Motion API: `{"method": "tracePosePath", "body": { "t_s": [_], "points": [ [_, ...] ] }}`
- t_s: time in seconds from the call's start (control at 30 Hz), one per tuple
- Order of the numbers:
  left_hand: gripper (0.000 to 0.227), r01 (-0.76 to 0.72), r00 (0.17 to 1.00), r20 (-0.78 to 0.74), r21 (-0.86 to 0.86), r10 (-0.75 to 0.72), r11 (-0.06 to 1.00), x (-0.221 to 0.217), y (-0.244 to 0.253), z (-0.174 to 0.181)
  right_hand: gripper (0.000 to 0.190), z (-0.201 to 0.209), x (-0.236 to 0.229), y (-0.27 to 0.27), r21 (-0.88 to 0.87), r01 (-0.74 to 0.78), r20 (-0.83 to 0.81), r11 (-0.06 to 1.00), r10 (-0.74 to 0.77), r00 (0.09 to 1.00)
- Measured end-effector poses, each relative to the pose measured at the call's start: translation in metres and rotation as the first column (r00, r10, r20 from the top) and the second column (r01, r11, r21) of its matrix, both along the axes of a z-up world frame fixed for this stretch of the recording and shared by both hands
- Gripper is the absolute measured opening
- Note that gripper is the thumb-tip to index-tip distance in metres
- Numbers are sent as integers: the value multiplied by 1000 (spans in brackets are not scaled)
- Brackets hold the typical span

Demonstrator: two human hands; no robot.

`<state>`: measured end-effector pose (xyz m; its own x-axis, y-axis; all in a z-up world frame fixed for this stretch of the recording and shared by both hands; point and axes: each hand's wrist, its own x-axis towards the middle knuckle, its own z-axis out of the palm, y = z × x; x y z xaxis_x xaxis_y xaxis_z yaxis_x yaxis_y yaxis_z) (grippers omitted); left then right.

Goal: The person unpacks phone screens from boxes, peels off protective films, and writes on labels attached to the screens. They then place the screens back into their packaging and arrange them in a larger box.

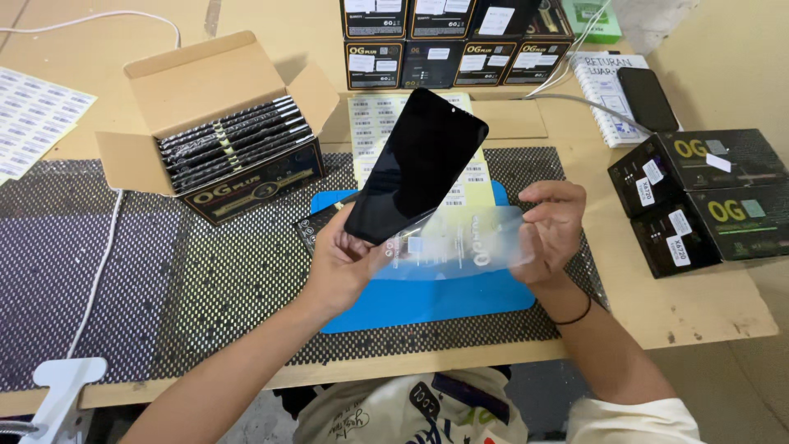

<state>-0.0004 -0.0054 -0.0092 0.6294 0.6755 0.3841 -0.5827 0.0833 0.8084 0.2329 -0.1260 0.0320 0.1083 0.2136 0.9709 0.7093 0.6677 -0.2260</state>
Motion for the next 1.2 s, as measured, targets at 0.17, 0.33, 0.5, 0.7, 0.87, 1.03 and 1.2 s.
{"method": "tracePosePath", "body": {
  "t_s": [0.17,0.33,0.5,0.7,0.87,1.03,1.2],
  "points": [
    [47,22,1000,4,-25,-22,999,-2,-4,11,20,-8,9,0,3,12,6,1000,-12,1000],
    [46,18,1000,-15,-32,-19,999,-1,3,1,22,-11,10,2,6,22,4,1000,-22,1000],
    [50,29,999,-21,-61,-31,998,-3,-6,17,22,-14,11,2,2,41,9,999,-41,999],
    [47,-3,998,-56,-57,0,998,-4,-1,8,26,-14,14,-1,-22,82,48,996,-81,996],
    [49,-13,998,-57,-78,9,997,-1,4,-12,25,-9,10,-1,-33,97,46,995,-96,994],
    [49,-20,999,-37,-111,16,994,0,0,6,25,-8,10,-1,-52,108,57,993,-105,993],
    [45,-80,994,-78,-75,74,994,-3,1,19,24,-4,6,-1,-78,92,40,993,-89,995]
  ]
}}
